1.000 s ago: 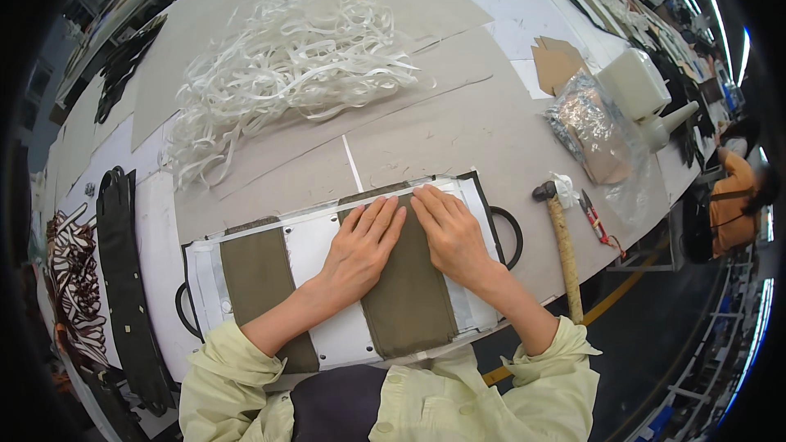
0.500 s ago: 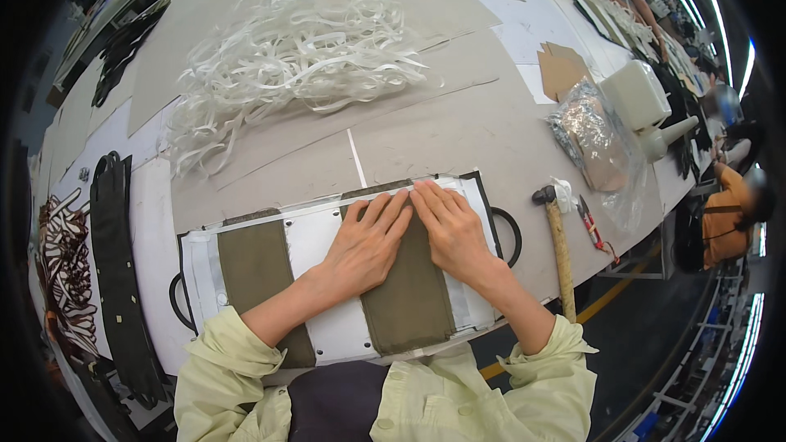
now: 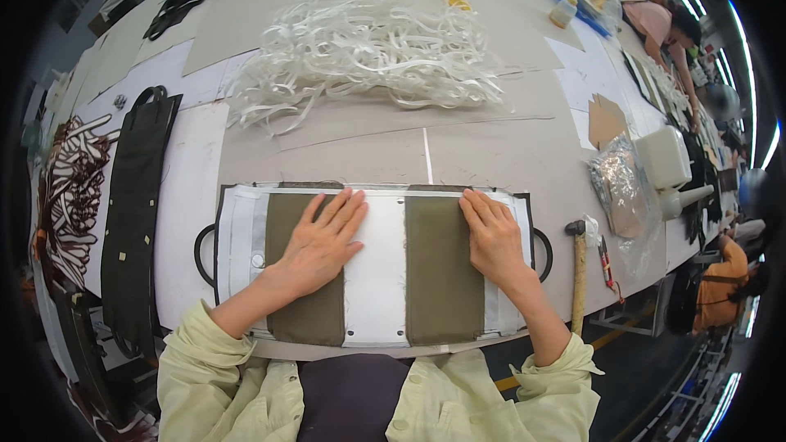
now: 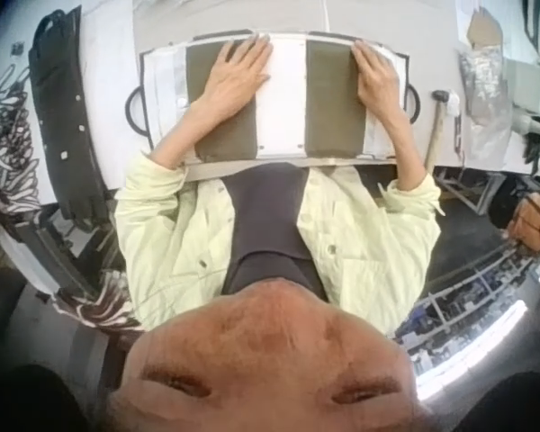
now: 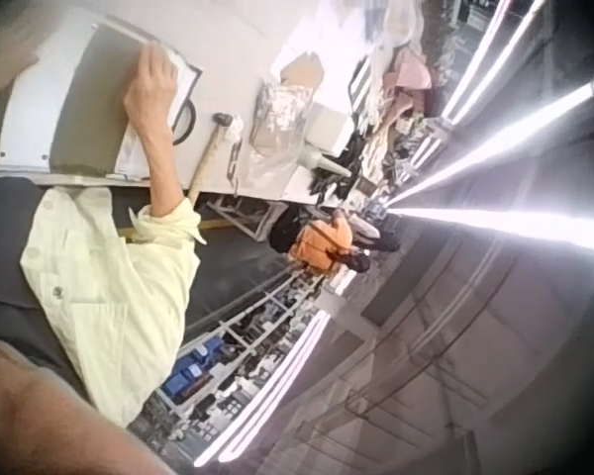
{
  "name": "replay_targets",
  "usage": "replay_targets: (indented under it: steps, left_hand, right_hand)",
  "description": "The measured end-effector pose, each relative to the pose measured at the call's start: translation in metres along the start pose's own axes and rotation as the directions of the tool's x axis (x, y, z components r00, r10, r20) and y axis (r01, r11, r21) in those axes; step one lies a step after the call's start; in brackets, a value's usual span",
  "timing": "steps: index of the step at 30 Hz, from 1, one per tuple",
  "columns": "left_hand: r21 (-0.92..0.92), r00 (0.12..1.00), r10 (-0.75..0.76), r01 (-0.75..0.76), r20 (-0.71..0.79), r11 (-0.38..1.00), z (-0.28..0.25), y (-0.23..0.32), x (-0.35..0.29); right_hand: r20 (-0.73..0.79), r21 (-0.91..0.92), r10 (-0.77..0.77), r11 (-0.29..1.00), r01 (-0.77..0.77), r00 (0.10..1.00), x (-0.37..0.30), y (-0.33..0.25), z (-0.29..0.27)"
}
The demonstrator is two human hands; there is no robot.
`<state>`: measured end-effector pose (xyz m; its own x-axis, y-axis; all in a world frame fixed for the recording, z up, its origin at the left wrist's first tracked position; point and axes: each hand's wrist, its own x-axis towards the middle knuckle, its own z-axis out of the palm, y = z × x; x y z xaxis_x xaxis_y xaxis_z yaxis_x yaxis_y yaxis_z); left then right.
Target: Manually assembling and aligning components of a green fabric/leather bag on a workshop table.
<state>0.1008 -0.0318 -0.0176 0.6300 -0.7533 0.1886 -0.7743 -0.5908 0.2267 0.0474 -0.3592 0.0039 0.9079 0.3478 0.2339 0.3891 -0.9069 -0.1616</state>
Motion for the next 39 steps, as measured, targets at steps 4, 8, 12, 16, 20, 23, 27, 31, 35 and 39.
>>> replay_targets:
  steps: [4, 8, 12, 16, 20, 23, 27, 31, 35, 39]
  left_hand:
    - [0.082, 0.986, -0.167, 0.164, 0.026, 0.983, -0.033, -0.027, -0.051]
    - [0.088, 0.969, -0.246, 0.246, -0.013, 0.965, -0.053, -0.049, -0.086]
    - [0.065, 0.95, -0.297, 0.303, -0.093, 0.951, -0.059, -0.068, -0.111]
    - [0.022, 0.927, -0.323, 0.333, -0.19, 0.943, -0.063, -0.079, -0.117]
    - [-0.115, 0.847, -0.435, 0.421, -0.307, 0.9, -0.072, -0.105, -0.108]
    - [-0.293, 0.789, -0.532, 0.454, -0.308, 0.842, -0.071, -0.135, -0.097]
    - [-0.417, 0.833, -0.547, 0.469, -0.084, 0.778, -0.078, -0.159, -0.086]
    - [-0.501, 0.85, -0.523, 0.48, 0.063, 0.72, -0.086, -0.172, -0.079]
    - [-0.563, 0.85, -0.527, 0.436, -0.001, 0.703, -0.079, -0.175, -0.085]
    - [-0.698, 0.807, -0.584, 0.47, 0.093, 0.539, -0.078, -0.169, -0.08]
  right_hand:
    - [0.022, -0.041, -0.048, 0.998, 0.048, 0.999, 0.019, -0.029, -0.004]
    - [0.065, 0.14, -0.201, 0.972, 0.191, 0.977, 0.05, -0.064, 0.002]
    - [0.057, 0.209, -0.32, 0.93, 0.302, 0.946, 0.099, -0.095, 0.016]
    - [-0.004, 0.333, -0.394, 0.866, 0.372, 0.919, 0.154, -0.127, 0.042]
    - [-0.026, 0.457, -0.377, 0.819, 0.346, 0.926, 0.203, -0.162, 0.079]
    - [-0.05, 0.558, -0.335, 0.772, 0.305, 0.941, 0.226, -0.181, 0.101]
    - [0.085, 0.674, -0.259, 0.726, 0.136, 0.962, 0.24, -0.195, 0.115]
    - [0.14, 0.782, -0.136, 0.623, -0.025, 0.981, 0.238, -0.198, 0.117]
    - [0.112, 0.778, -0.118, 0.628, -0.013, 0.987, 0.223, -0.195, 0.11]
    - [-0.024, 0.669, -0.173, 0.729, 0.145, 0.985, 0.215, -0.188, 0.104]
